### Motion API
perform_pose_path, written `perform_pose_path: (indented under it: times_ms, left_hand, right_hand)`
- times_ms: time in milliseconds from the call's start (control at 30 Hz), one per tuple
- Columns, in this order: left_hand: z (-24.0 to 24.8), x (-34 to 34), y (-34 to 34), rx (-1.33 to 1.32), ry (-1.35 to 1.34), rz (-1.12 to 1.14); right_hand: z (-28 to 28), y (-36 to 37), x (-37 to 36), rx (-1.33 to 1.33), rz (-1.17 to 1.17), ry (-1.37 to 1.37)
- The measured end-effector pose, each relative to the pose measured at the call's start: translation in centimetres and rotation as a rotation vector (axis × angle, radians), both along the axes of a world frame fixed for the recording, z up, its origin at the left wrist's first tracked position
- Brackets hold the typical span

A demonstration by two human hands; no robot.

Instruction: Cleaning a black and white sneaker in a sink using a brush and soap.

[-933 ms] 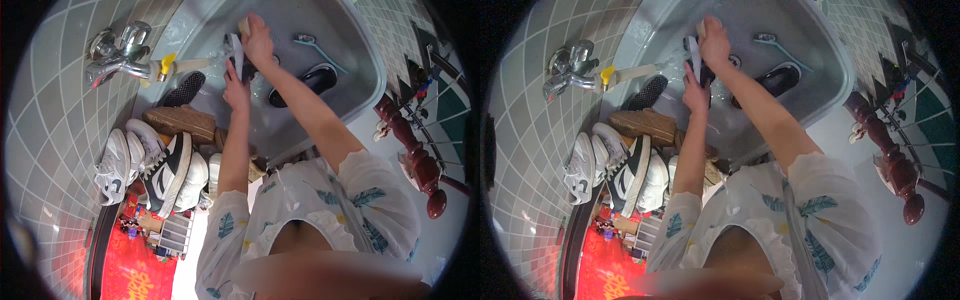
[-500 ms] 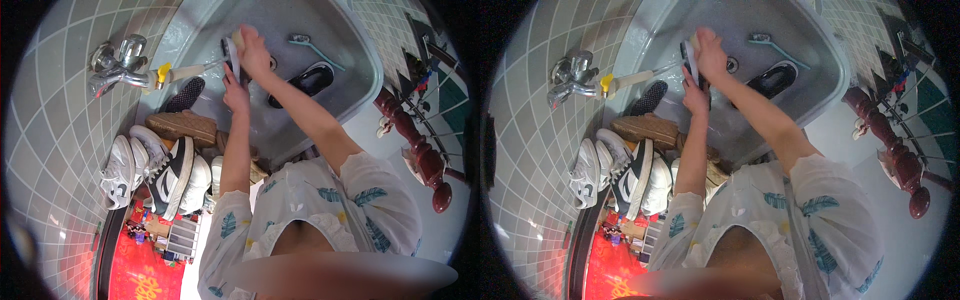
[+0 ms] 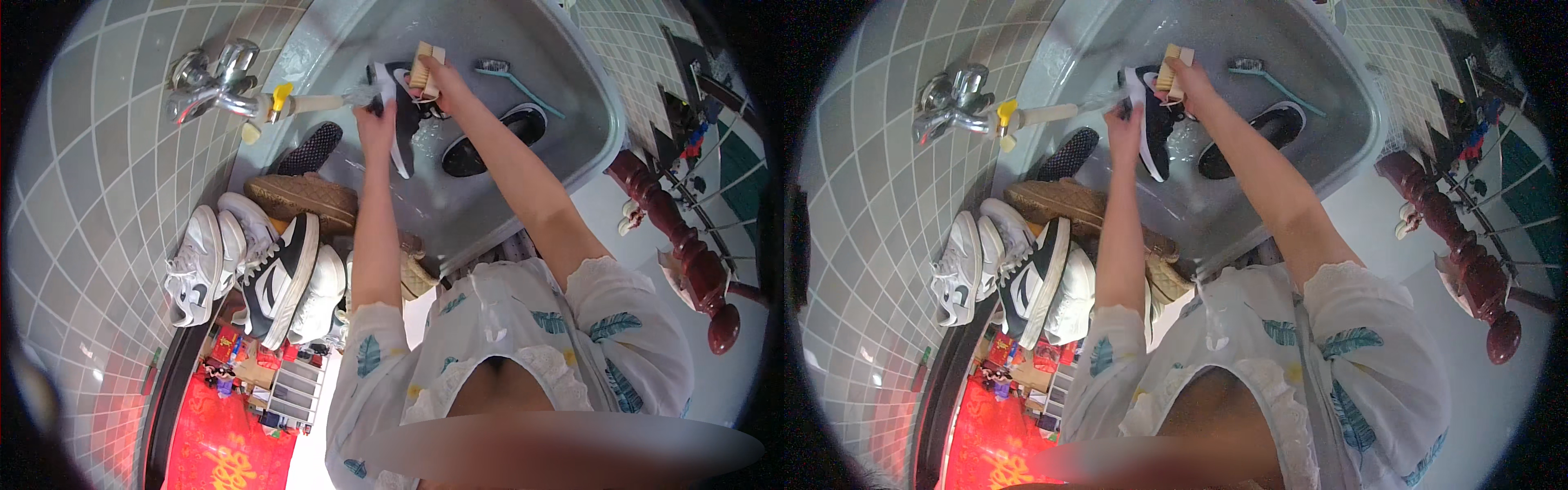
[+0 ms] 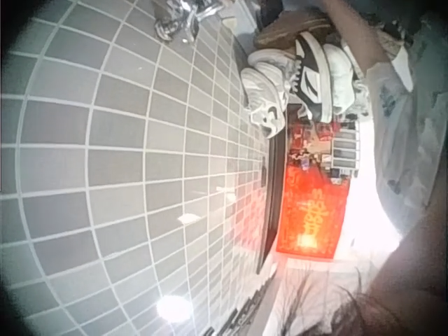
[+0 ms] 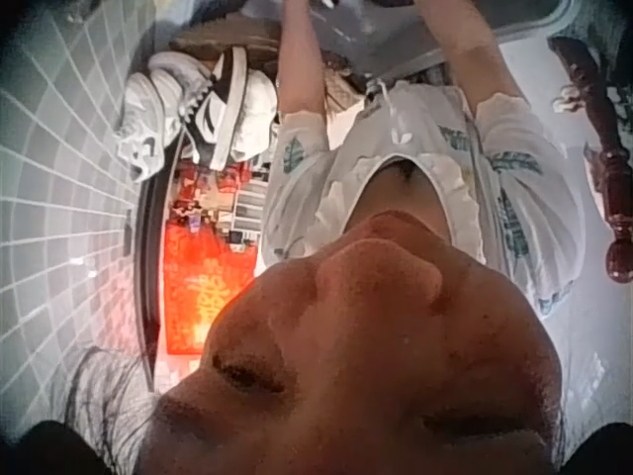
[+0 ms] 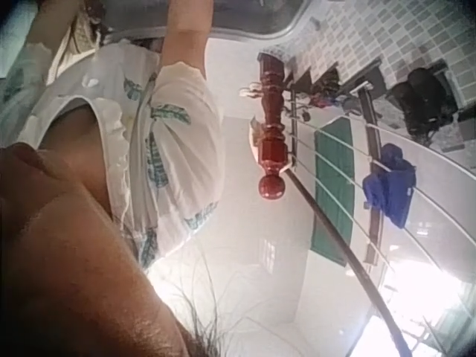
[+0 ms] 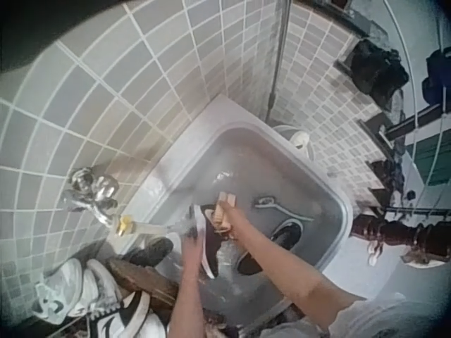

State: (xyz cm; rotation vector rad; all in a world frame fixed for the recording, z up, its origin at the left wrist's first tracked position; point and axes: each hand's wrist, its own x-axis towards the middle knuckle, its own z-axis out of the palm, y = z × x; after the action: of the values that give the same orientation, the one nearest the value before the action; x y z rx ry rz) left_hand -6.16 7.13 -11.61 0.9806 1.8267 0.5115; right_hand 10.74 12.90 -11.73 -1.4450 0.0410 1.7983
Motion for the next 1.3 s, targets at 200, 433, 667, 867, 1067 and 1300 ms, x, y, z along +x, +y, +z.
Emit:
perform_pose_path:
  times_ms: [200,433,667,867,1067,1300]
  left_hand:
    - [2.7,0.3,6.5,-0.378,-0.183,0.065]
    - [12.4,2.3,5.7,-0.178,-0.273,-0.115]
    - [14.8,3.6,1.6,0.351,0.504,-0.122]
    - [17.7,4.8,0.2,0.374,0.714,-0.232]
    - [17.8,4.9,0.0,0.431,0.721,-0.2]
    - [16.8,3.5,0.1,0.238,0.778,-0.29]
  right_hand:
    - [1.6,-1.1,1.0,0.032,0.005,0.264]
    - [10.1,-2.8,4.8,0.128,0.082,0.192]
    - [21.4,-5.7,-1.3,0.825,0.766,-1.066]
    - [18.4,-0.9,-1.1,0.436,0.946,-1.049]
    - [14.7,-0.8,-0.9,0.534,0.758,-1.067]
    - [16.0,-5.6,-2.1,0.466,0.86,-1.004]
